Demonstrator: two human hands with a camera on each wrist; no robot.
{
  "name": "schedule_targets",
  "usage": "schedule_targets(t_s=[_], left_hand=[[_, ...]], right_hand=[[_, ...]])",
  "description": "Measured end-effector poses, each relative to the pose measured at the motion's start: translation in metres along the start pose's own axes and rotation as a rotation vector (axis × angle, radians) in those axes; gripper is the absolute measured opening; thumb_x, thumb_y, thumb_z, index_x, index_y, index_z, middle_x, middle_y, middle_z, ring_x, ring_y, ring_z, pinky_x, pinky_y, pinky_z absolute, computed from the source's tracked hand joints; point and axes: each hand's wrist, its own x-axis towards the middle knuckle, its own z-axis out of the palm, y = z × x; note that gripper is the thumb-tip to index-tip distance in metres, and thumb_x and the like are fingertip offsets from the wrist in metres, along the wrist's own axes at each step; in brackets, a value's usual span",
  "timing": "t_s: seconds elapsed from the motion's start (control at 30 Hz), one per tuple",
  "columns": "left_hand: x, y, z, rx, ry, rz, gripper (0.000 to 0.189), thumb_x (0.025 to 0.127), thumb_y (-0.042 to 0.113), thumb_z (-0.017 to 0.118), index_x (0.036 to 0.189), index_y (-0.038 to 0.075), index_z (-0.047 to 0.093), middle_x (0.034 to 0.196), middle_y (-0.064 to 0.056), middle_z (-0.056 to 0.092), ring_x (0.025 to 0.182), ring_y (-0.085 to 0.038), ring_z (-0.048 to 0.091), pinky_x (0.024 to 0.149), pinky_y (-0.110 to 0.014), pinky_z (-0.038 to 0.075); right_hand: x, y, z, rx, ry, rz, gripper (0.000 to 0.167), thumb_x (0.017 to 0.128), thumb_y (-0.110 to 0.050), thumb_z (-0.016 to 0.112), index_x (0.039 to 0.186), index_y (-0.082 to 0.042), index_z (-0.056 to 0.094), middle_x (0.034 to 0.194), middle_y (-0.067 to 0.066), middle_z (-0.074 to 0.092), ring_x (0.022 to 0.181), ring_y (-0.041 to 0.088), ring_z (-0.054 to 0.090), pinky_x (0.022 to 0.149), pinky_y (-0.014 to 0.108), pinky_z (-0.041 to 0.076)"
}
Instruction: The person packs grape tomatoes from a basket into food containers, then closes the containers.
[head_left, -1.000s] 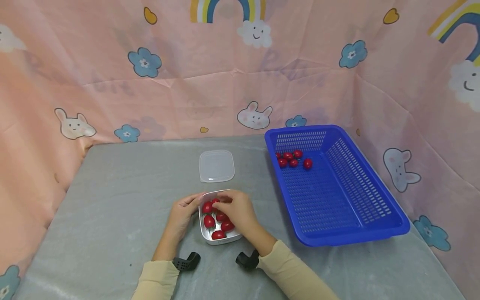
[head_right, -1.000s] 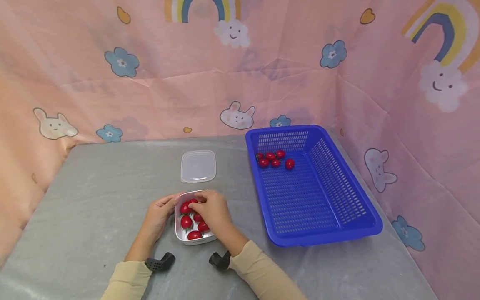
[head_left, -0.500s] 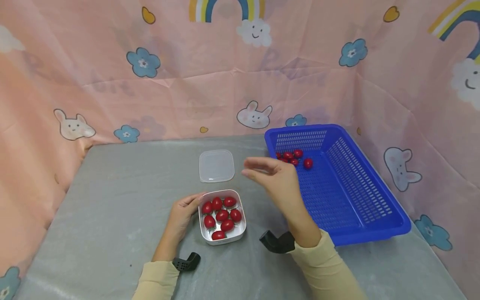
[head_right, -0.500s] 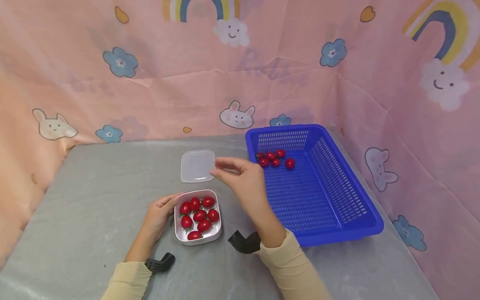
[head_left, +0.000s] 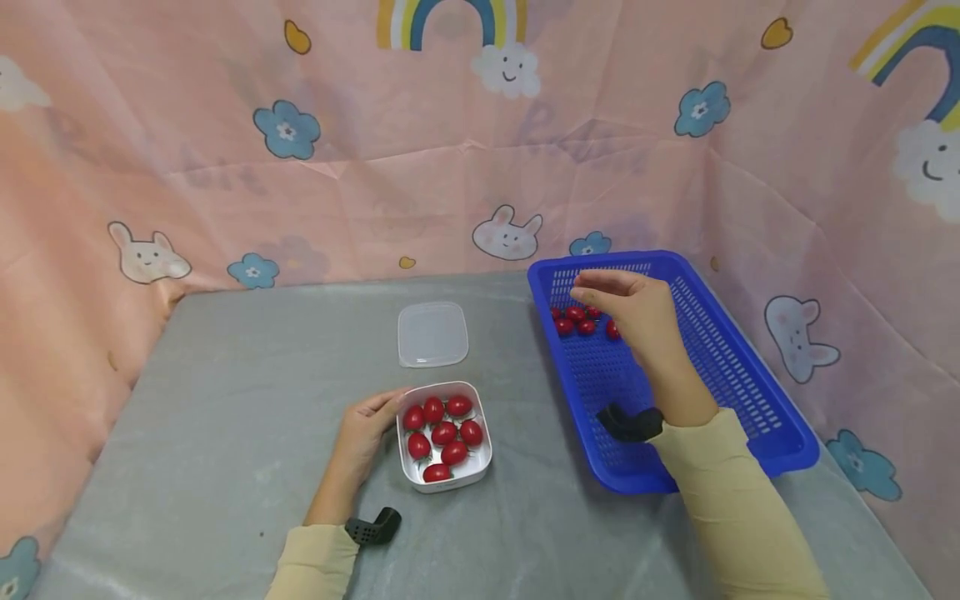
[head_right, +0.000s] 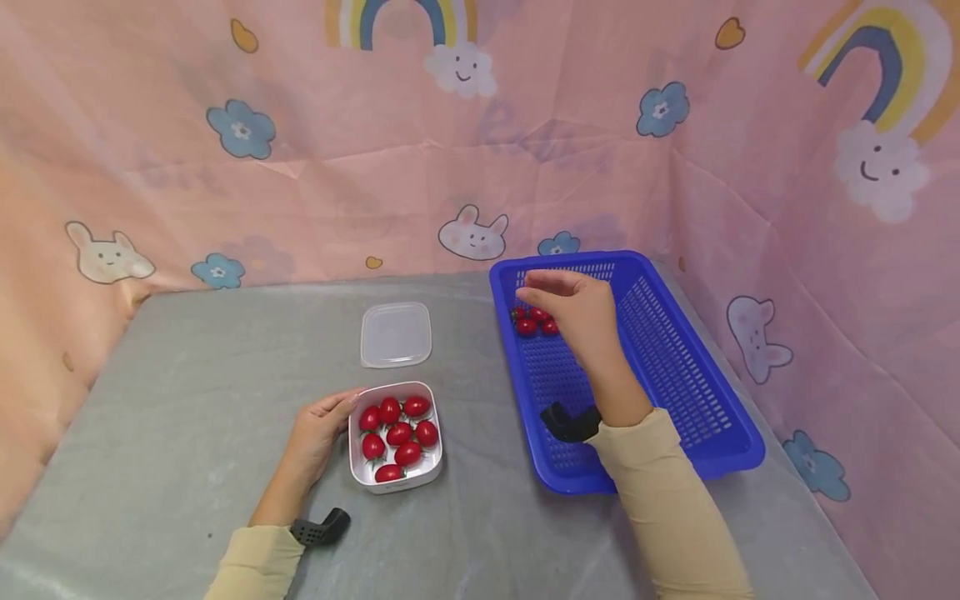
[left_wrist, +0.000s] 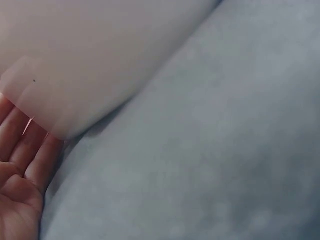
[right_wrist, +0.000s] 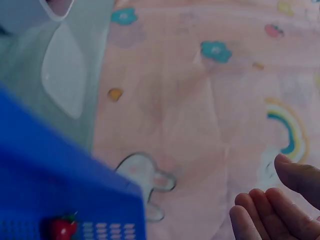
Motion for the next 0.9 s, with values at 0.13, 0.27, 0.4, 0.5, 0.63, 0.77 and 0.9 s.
schedule_targets(t_s=[0.13,0.27,0.4,0.5,0.63,0.77,0.9], left_hand=[[-0.001,0.001,0.001,-0.018,-0.007,-0.018,0.034,0.094,0.012,0.066,0.117,-0.014,0.066,0.092,0.016,0.074,0.095,0.001,0.067,0.084,-0.018,0.054],[-0.001,0.002,0.001,-0.02,-0.005,-0.04,0.036,0.095,0.013,0.065,0.119,-0.014,0.064,0.094,0.015,0.074,0.097,0.002,0.066,0.086,-0.018,0.054],[-0.001,0.002,0.001,-0.015,0.002,-0.051,0.035,0.095,0.013,0.066,0.118,-0.012,0.066,0.097,0.011,0.075,0.098,0.001,0.066,0.087,-0.018,0.053],[0.0,0.002,0.001,-0.016,0.005,-0.052,0.035,0.095,0.013,0.066,0.118,-0.013,0.065,0.097,0.011,0.075,0.097,0.001,0.066,0.086,-0.018,0.054],[-0.001,0.003,0.001,-0.018,0.003,-0.049,0.035,0.095,0.012,0.066,0.118,-0.013,0.065,0.095,0.013,0.074,0.096,0.001,0.067,0.085,-0.018,0.054],[-0.001,0.003,0.001,-0.025,0.008,-0.051,0.032,0.094,0.012,0.066,0.116,-0.011,0.067,0.097,0.01,0.075,0.096,0.0,0.067,0.086,-0.019,0.054],[0.0,0.002,0.002,-0.018,0.009,-0.038,0.032,0.094,0.012,0.066,0.116,-0.011,0.068,0.097,0.01,0.076,0.097,0.0,0.067,0.086,-0.018,0.054]], right_hand=[[0.023,0.021,-0.01,-0.015,0.02,0.058,0.058,0.086,-0.045,0.075,0.129,-0.008,0.066,0.116,-0.005,0.07,0.118,0.017,0.058,0.112,0.046,0.042],[0.046,0.043,-0.02,0.019,0.027,0.119,0.062,0.088,-0.044,0.072,0.136,-0.005,0.06,0.132,0.006,0.064,0.114,0.009,0.062,0.109,0.036,0.045],[0.062,0.063,-0.028,0.064,0.031,0.188,0.065,0.091,-0.04,0.069,0.143,-0.004,0.052,0.147,0.015,0.052,0.124,0.014,0.062,0.109,0.032,0.043],[0.067,0.074,-0.031,0.057,0.043,0.24,0.066,0.093,-0.04,0.067,0.146,-0.004,0.048,0.151,0.016,0.048,0.134,0.024,0.054,0.116,0.038,0.036],[0.072,0.087,-0.032,0.03,0.044,0.32,0.066,0.094,-0.039,0.066,0.147,-0.003,0.047,0.153,0.016,0.045,0.138,0.031,0.047,0.123,0.047,0.021],[0.075,0.099,-0.032,-0.014,0.042,0.39,0.065,0.095,-0.037,0.066,0.148,-0.006,0.046,0.155,0.015,0.043,0.141,0.031,0.045,0.123,0.052,0.018],[0.077,0.11,-0.032,-0.018,0.054,0.407,0.063,0.095,-0.033,0.066,0.148,-0.005,0.046,0.155,0.015,0.042,0.142,0.033,0.043,0.122,0.05,0.023]])
